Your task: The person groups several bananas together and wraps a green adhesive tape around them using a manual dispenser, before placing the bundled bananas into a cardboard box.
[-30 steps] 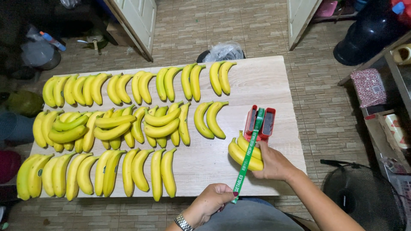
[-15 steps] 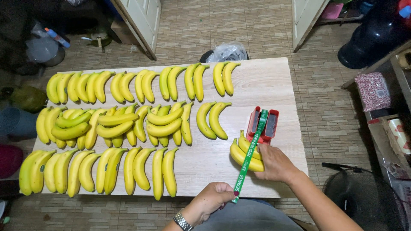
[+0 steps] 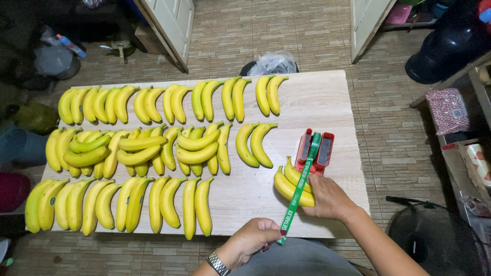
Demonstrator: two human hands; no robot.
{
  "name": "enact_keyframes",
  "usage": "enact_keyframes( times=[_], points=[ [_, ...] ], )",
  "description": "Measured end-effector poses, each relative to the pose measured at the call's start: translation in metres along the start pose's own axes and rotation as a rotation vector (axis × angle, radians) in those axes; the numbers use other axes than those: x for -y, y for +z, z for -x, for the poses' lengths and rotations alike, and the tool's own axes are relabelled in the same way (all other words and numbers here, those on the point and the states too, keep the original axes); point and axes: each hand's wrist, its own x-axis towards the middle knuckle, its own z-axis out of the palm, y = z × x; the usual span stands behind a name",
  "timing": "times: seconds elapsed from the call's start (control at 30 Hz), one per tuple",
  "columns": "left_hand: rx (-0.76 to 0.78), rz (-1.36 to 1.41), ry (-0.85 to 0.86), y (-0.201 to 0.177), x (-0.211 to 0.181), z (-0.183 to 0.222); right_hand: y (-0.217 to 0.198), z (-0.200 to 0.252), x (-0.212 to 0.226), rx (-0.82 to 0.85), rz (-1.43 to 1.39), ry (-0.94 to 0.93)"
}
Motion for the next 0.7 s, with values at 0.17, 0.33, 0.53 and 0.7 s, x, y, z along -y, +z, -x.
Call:
enact_keyframes(
  times=[0.17,0.33,0.53,0.7],
  points=[
    [-0.002,-0.059,0.011,-0.003,0.001,0.001,-0.007,0.001,0.008,0.068,-0.065,0.085],
    [-0.034,-0.089,0.005,-0.008,0.006,-0.003,-0.025,0.000,0.022,0.114,-0.143,0.159],
    [-0.087,-0.287,0.050,-0.023,0.025,-0.029,-0.042,0.001,0.035,0.122,-0.292,0.224],
    [-0.107,-0.492,0.393,-0.032,0.030,-0.078,-0.050,0.002,0.034,0.140,-0.421,0.238]
  ],
)
